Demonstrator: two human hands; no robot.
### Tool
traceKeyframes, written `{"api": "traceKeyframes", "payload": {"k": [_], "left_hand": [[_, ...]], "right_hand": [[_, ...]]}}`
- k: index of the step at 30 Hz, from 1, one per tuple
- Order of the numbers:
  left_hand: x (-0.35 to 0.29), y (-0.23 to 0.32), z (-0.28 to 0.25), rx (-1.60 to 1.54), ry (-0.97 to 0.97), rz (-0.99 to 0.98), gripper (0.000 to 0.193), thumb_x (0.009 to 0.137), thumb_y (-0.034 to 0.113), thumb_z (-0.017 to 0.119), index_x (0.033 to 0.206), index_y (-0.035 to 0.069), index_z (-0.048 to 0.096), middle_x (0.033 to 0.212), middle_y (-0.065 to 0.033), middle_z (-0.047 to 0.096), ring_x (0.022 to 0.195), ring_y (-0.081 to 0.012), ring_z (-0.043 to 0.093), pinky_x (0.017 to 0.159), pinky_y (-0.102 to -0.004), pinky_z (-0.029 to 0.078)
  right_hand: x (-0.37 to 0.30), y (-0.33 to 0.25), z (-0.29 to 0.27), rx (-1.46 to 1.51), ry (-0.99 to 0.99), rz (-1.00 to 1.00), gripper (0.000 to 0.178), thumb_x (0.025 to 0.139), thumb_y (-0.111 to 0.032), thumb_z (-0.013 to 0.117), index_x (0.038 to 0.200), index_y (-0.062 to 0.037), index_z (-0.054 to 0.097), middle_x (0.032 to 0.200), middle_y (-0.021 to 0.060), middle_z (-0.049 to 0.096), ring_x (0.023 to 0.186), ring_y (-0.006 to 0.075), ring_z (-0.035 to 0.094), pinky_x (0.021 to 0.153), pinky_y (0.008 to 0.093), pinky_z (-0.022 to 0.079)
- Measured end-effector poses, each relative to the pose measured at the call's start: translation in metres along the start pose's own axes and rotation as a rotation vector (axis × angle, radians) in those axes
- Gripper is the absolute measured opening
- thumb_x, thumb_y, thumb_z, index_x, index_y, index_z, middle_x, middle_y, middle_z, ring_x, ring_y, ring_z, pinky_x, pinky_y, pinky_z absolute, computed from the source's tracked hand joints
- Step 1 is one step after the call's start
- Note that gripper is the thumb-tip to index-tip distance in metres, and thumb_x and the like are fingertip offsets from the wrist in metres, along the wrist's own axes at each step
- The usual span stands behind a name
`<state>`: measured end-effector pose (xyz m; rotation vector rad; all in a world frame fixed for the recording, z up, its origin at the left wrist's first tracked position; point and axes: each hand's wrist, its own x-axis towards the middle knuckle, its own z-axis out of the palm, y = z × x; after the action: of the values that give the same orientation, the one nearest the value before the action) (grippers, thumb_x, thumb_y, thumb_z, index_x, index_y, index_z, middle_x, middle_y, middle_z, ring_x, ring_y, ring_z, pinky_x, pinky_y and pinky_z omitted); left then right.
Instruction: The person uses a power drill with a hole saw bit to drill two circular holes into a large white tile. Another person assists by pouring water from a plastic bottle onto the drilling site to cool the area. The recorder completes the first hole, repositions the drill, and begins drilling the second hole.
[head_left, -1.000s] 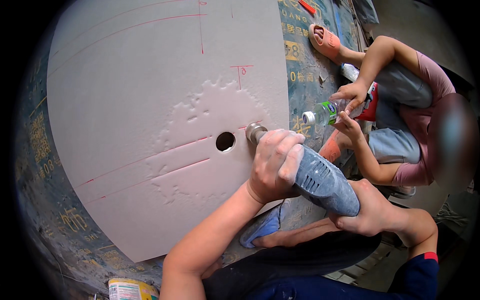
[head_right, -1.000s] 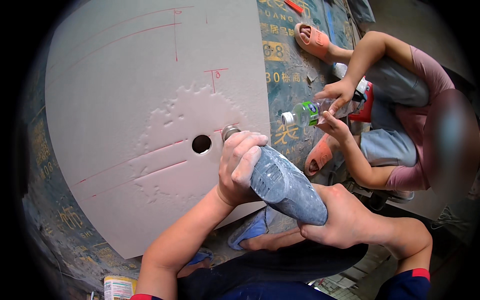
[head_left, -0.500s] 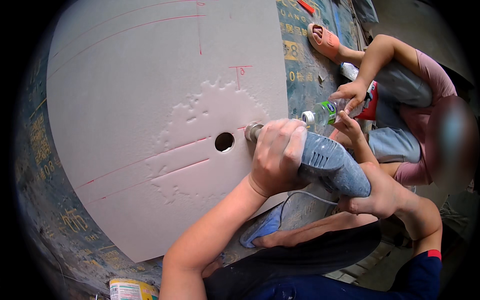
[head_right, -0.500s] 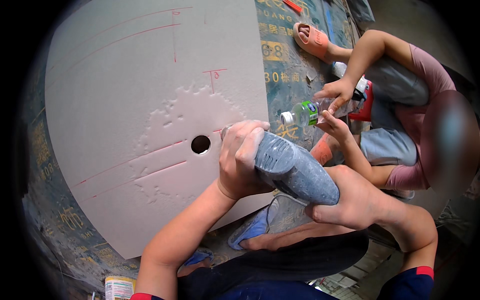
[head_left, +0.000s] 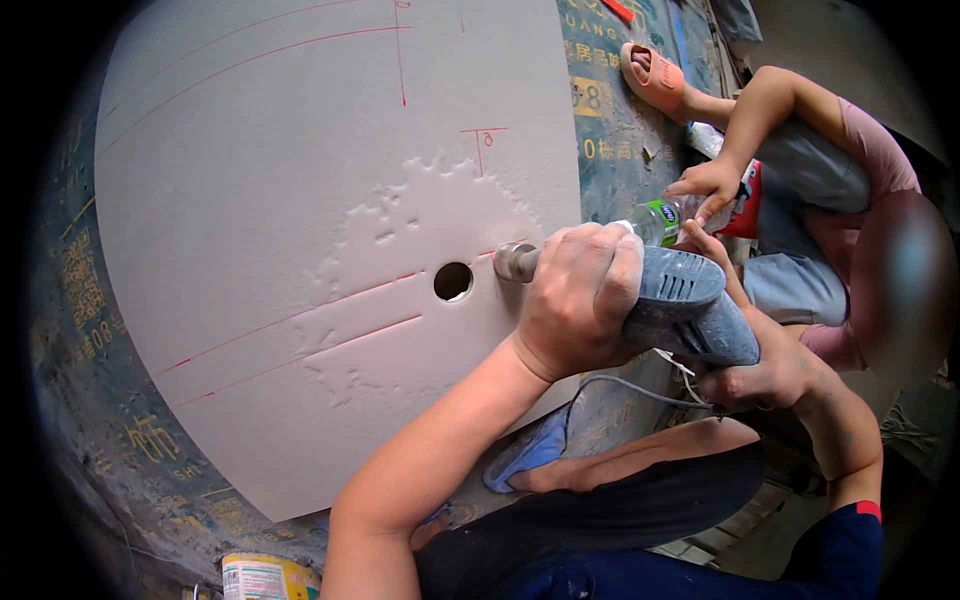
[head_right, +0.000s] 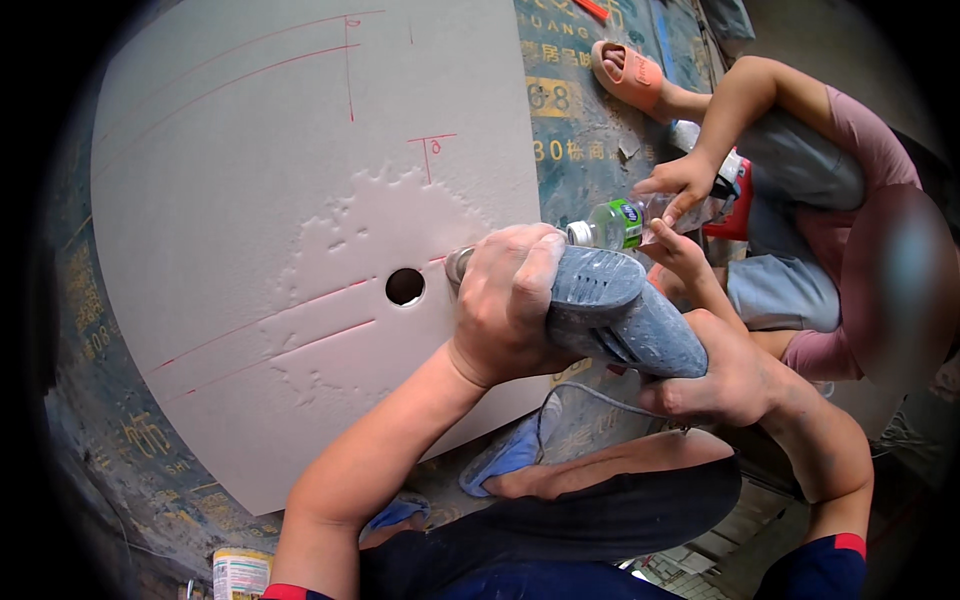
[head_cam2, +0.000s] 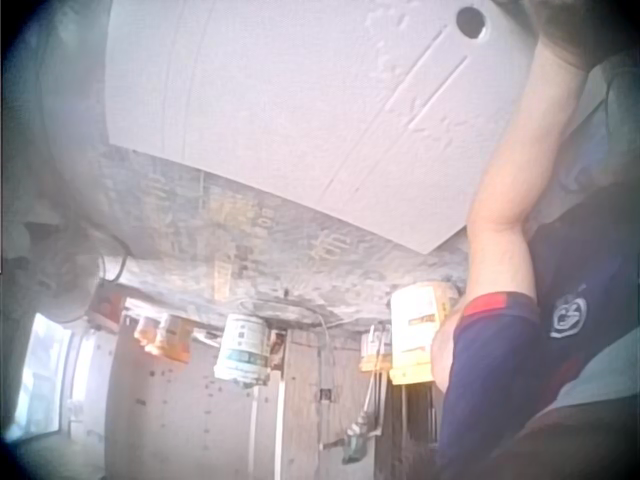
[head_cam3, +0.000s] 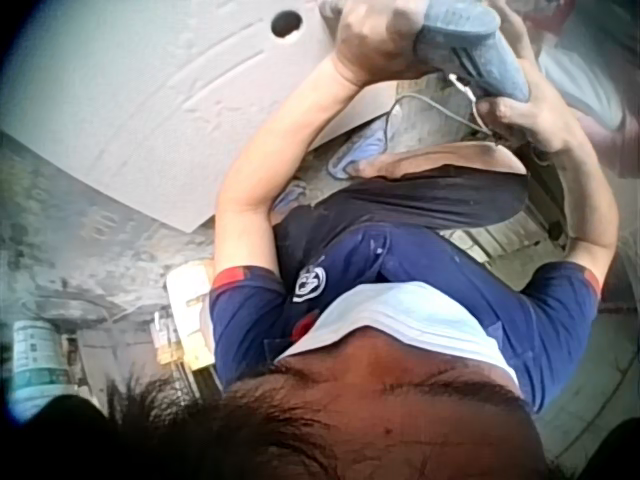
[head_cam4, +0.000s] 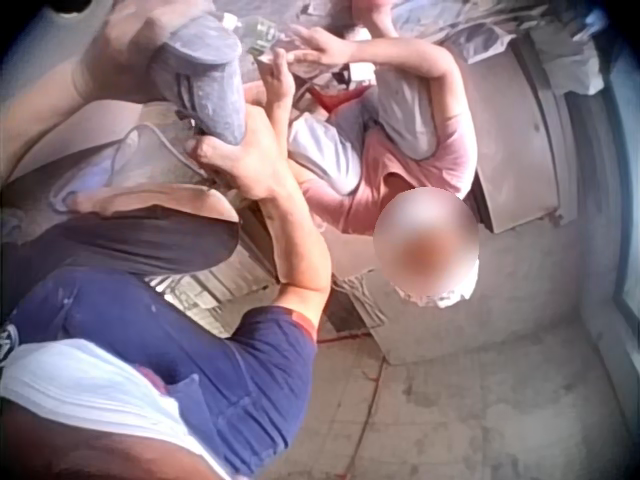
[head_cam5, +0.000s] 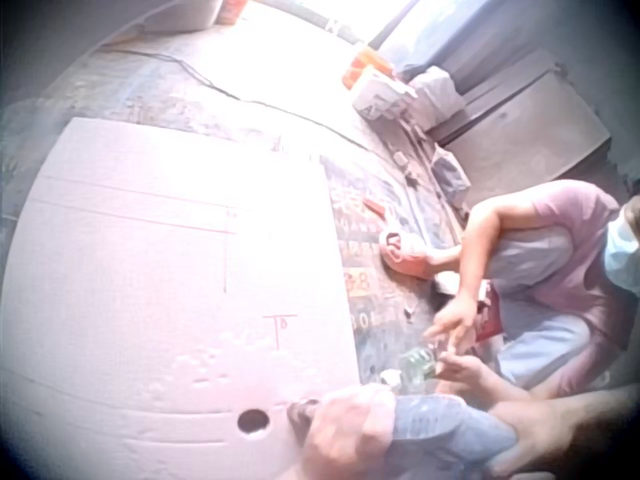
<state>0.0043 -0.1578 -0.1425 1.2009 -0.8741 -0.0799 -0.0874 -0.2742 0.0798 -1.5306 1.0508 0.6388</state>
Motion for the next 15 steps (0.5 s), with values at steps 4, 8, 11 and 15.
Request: {"api": "traceKeyframes", "payload": {"k": [4,8,11,15], "left_hand": [[-0.001,0.001,0.002,0.026,-0.021,-0.009,0.071,0.076,0.036,0.082,0.13,0.001,0.053,0.117,-0.0226,0.066,0.102,-0.0417,0.067,0.09,-0.0533,0.053],[0.0,0.003,0.003,0.033,-0.042,-0.002,0.07,0.074,0.033,0.081,0.13,0.001,0.053,0.116,-0.022,0.065,0.101,-0.041,0.067,0.09,-0.0528,0.053],[-0.002,0.005,0.003,0.045,-0.057,0.011,0.068,0.075,0.031,0.079,0.13,0.001,0.053,0.115,-0.0215,0.065,0.101,-0.0406,0.067,0.09,-0.0529,0.052],[-0.004,0.006,0.006,0.054,-0.059,0.035,0.062,0.078,0.027,0.075,0.129,0.001,0.052,0.115,-0.0214,0.065,0.101,-0.04,0.067,0.09,-0.0533,0.052]], "right_hand": [[0.002,0.009,0.0,0.043,0.011,-0.008,0.089,0.069,-0.024,0.081,0.146,0.0009,0.045,0.161,0.0155,0.023,0.149,0.0272,0.026,0.12,0.0422,0.029],[0.003,0.016,-0.001,0.064,0.028,-0.007,0.099,0.067,-0.025,0.082,0.153,-0.0002,0.041,0.174,0.0151,0.013,0.161,0.0275,0.018,0.127,0.043,0.024],[0.004,0.023,-0.006,-0.014,0.037,-0.01,0.131,0.063,-0.023,0.084,0.169,-0.0095,0.007,0.173,0.0117,0.019,0.157,0.0257,0.03,0.123,0.038,0.03],[0.009,0.034,-0.001,-0.022,0.068,-0.149,0.14,0.063,-0.024,0.085,0.172,-0.0053,0.0,0.172,0.0116,0.02,0.157,0.0247,0.03,0.124,0.0367,0.029]]}}
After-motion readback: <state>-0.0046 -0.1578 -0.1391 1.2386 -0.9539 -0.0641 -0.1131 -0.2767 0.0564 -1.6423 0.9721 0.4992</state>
